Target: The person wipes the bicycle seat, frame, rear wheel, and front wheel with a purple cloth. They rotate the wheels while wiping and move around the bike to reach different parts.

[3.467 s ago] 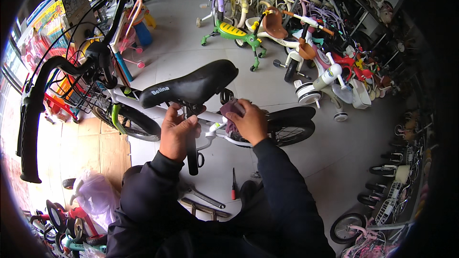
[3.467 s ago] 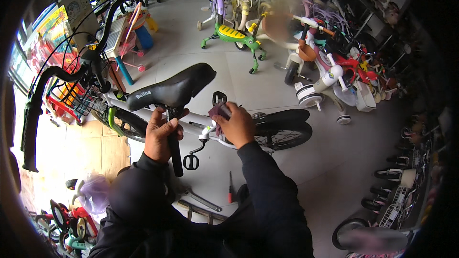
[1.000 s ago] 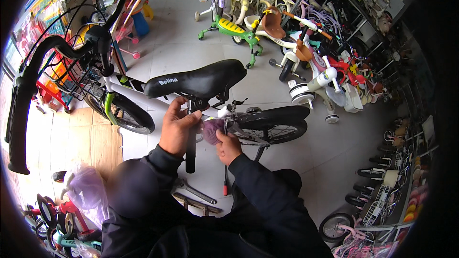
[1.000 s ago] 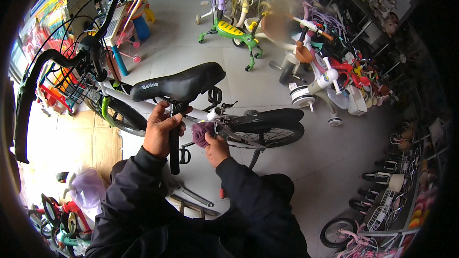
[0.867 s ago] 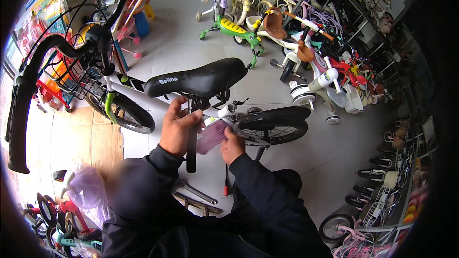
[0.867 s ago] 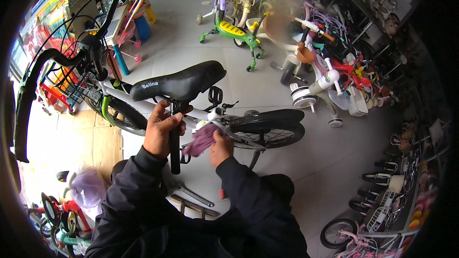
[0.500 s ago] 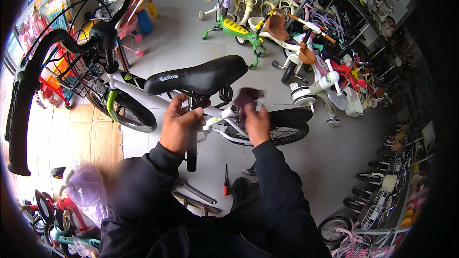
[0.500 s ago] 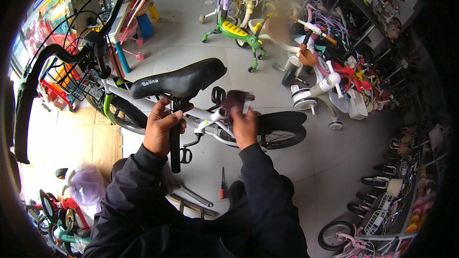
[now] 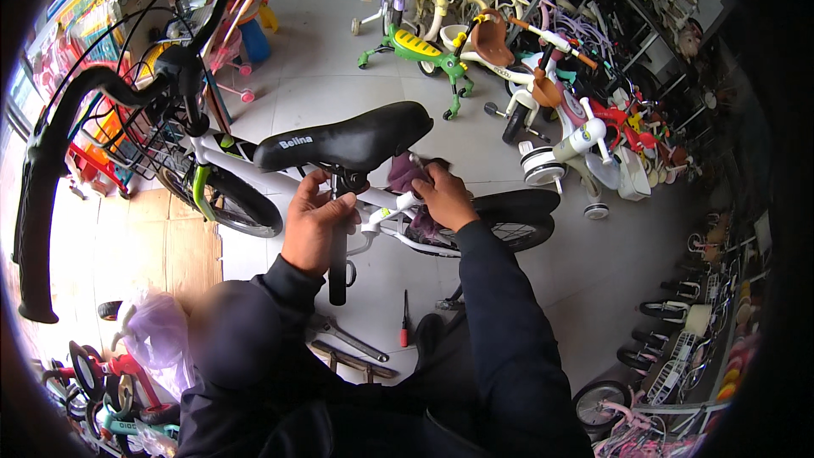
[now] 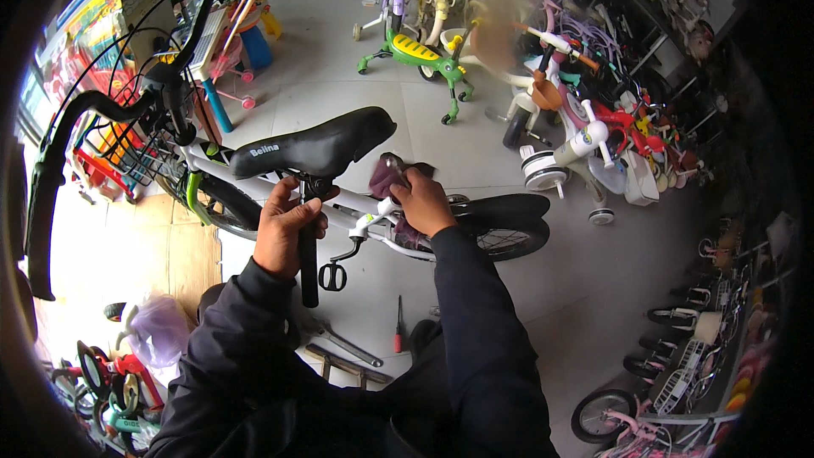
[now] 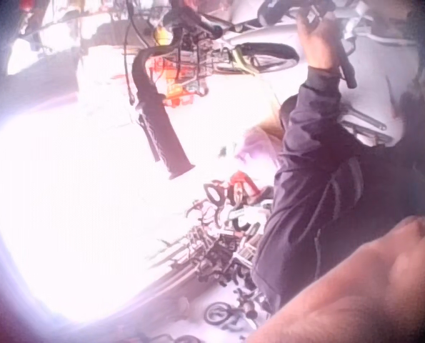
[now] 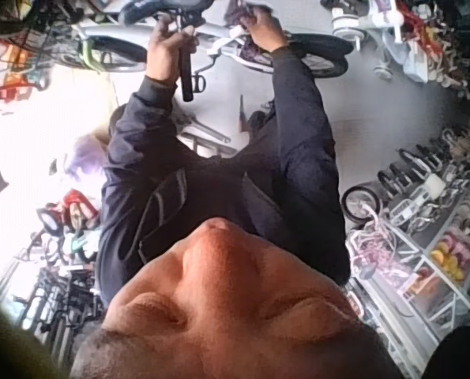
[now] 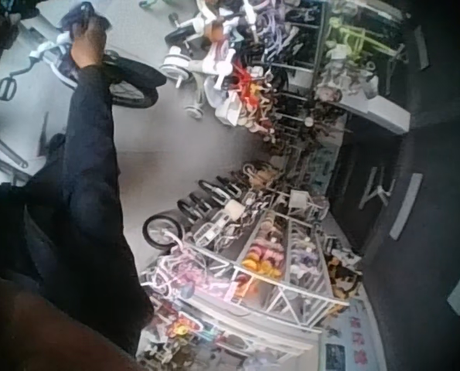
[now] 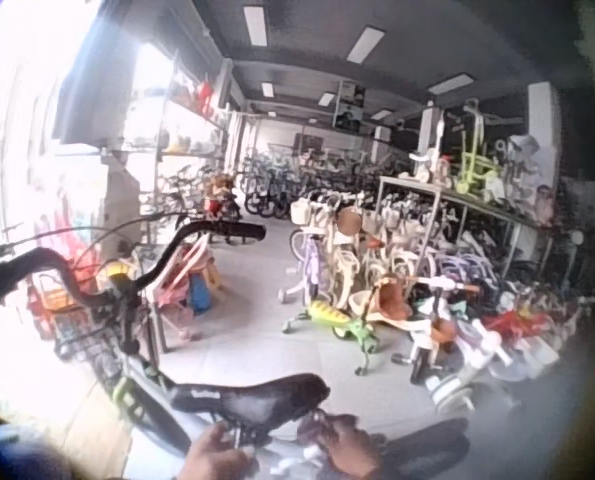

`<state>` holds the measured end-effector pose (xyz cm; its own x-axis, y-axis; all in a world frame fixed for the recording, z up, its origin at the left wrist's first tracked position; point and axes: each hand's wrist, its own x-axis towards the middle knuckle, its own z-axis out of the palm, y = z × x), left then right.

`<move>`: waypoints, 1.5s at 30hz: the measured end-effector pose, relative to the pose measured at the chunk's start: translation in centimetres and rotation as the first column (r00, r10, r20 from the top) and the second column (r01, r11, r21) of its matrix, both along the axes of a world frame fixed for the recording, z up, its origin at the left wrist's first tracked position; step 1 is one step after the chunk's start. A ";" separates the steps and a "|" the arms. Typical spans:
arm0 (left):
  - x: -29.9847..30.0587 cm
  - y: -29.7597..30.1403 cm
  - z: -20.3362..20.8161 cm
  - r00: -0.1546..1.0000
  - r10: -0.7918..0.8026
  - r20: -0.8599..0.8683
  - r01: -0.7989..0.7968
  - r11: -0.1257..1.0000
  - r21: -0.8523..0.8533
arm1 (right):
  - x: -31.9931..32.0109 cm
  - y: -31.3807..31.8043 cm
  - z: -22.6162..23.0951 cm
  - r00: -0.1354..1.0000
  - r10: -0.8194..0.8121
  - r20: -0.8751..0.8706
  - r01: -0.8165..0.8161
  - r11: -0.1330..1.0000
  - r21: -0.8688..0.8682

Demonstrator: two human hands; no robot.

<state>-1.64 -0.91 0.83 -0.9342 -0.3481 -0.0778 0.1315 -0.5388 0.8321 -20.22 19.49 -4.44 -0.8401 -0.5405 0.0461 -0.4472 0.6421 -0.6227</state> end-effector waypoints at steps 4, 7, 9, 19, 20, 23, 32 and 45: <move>-0.2 0.4 0.0 1.000 -0.016 -0.008 0.016 0.999 0.029 | -0.9 -2.2 1.6 0.994 -0.037 -0.105 0.062 0.967 0.247; 0.0 0.4 0.0 0.999 -0.012 0.033 0.013 1.000 -0.023 | 0.4 -3.5 2.6 0.987 -0.100 -0.122 0.124 0.972 0.200; 0.1 0.5 0.0 0.999 0.000 0.040 0.001 1.000 -0.020 | 2.0 -4.2 2.8 0.978 0.094 -0.186 -0.083 0.994 0.066; -0.4 -0.1 1.0 1.000 0.009 0.004 -0.009 1.000 -0.010 | 7.1 -1.9 2.8 0.972 0.233 0.009 -0.224 0.922 0.316; -0.3 -0.2 1.2 1.000 0.006 0.003 -0.006 1.000 -0.012 | 7.1 -1.3 2.9 0.958 0.281 0.048 -0.281 0.898 0.340; -0.1 -0.4 1.4 1.000 0.020 -0.006 -0.020 1.000 -0.005 | 7.1 0.8 3.1 0.927 0.330 0.179 -0.375 0.835 0.402; 0.6 -1.2 1.2 0.996 0.034 -0.078 -0.030 0.999 0.043 | 6.7 4.2 2.9 0.981 0.007 0.192 -0.086 0.908 0.409; 0.7 -0.9 1.3 0.997 0.041 -0.058 -0.037 0.997 0.070 | 6.5 3.3 3.9 0.986 -0.143 0.079 0.158 0.959 -0.236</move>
<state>-0.96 -1.84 2.15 -0.9236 -0.3804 -0.0478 0.2015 -0.5878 0.7835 -13.70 22.79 -0.56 -0.9163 -0.3865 0.1055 -0.3133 0.5271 -0.7900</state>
